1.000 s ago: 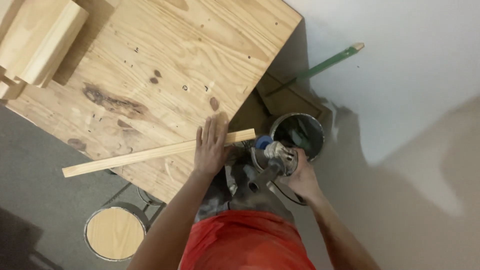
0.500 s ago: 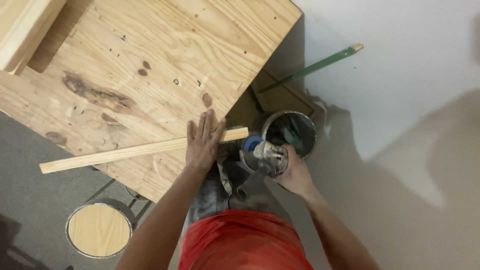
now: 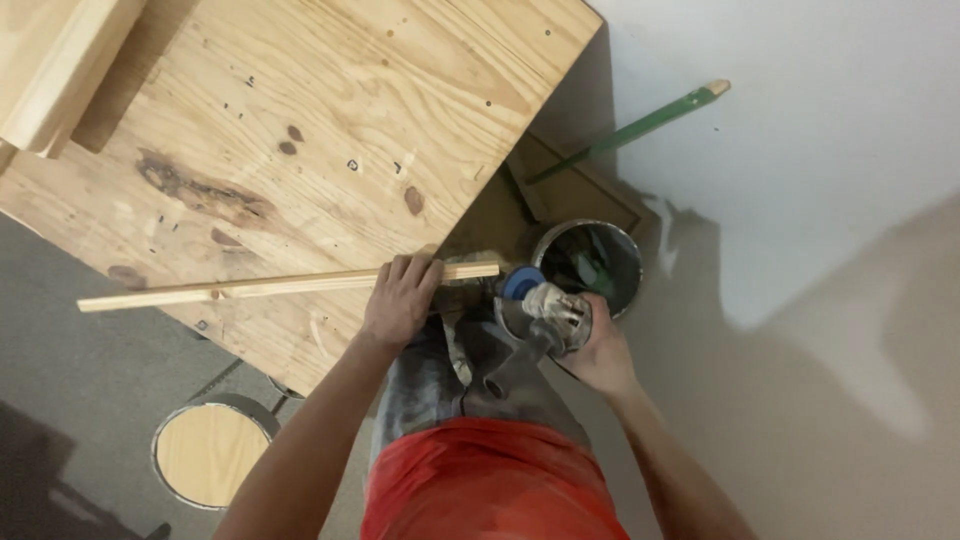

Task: Sanding a thin wooden strip with a power sander on a workbench

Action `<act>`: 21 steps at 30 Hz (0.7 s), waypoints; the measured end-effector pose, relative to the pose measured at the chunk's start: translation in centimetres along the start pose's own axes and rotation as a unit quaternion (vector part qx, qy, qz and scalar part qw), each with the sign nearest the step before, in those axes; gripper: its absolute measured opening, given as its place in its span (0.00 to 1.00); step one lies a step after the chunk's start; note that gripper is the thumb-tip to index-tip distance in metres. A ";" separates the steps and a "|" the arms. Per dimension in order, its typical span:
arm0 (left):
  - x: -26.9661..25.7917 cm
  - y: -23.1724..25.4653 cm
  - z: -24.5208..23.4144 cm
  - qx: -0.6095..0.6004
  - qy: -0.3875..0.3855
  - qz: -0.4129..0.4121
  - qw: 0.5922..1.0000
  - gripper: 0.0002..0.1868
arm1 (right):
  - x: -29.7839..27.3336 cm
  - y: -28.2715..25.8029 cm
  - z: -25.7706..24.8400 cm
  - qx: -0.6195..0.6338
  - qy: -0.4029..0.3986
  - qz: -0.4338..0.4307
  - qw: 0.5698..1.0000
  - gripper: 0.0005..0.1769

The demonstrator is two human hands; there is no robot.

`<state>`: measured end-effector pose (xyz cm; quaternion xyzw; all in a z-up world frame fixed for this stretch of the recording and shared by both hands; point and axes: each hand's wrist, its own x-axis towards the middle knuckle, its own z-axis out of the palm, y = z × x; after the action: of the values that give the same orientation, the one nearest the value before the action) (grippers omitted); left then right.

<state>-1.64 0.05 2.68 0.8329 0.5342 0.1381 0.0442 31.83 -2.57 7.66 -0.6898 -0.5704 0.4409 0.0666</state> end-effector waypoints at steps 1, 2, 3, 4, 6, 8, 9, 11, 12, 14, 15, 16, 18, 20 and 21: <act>0.0 0.0 0.1 -0.001 -0.010 -0.009 1.000 0.12 | 0.7 0.1 0.3 0.009 0.051 -0.088 0.995 0.48; -0.1 0.1 0.2 -0.003 -0.023 -0.017 1.000 0.13 | 1.3 0.2 0.6 0.017 0.101 -0.172 0.980 0.45; 0.1 0.0 0.3 -0.003 -0.025 -0.015 1.000 0.13 | 1.4 -2.0 -0.4 0.019 0.101 -0.171 0.980 0.45; 0.1 0.0 0.4 0.002 -0.023 -0.017 1.000 0.13 | 1.5 -4.1 -1.2 0.023 0.032 -0.087 0.995 0.45; 0.1 0.0 0.5 0.008 -0.022 -0.020 1.000 0.13 | 1.8 -6.3 -2.1 0.028 -0.038 -0.002 0.999 0.45; 0.1 0.1 0.6 0.008 -0.019 -0.023 1.000 0.12 | 2.0 -6.3 -2.1 0.041 -0.058 -0.007 0.997 0.44; 0.2 0.0 0.4 0.007 -0.022 -0.025 0.999 0.12 | 1.8 -6.7 -2.2 0.041 -0.061 -0.006 0.997 0.44; 0.7 0.1 0.1 -0.020 -0.023 -0.031 0.999 0.11 | 1.3 -7.6 -2.6 0.034 -0.091 0.043 0.994 0.46; 0.6 0.0 0.3 -0.021 -0.022 -0.029 0.999 0.11 | 1.5 -6.6 -2.1 0.034 -0.089 0.044 0.994 0.46; 0.4 -0.2 0.6 -0.022 -0.027 -0.033 0.999 0.10 | 2.0 -4.6 -1.0 -0.075 -0.135 0.101 0.983 0.51; 0.7 -0.2 0.3 -0.022 -0.026 -0.032 0.999 0.10 | 1.6 -3.9 -0.9 -0.075 -0.133 0.101 0.983 0.51; 0.9 -0.1 -0.1 -0.029 -0.022 -0.036 0.999 0.10 | 1.2 -3.2 -0.7 -0.074 -0.125 0.094 0.985 0.47; 1.4 -0.4 -0.6 -0.038 -0.020 -0.041 0.998 0.10 | 0.7 -2.3 -0.3 -0.074 -0.118 0.087 0.986 0.43; 2.1 -1.0 -0.7 -0.039 -0.012 -0.029 0.999 0.13 | 0.4 -2.0 0.0 -0.070 -0.105 0.118 0.985 0.42; 2.2 -1.3 -0.4 -0.040 -0.011 -0.029 0.999 0.13 | 0.4 -1.9 -0.2 -0.070 -0.104 0.118 0.985 0.42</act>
<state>-2.04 2.55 3.16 0.8163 0.5512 0.1486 0.0878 30.51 -1.53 8.70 -0.7057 -0.5184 0.4736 -0.0942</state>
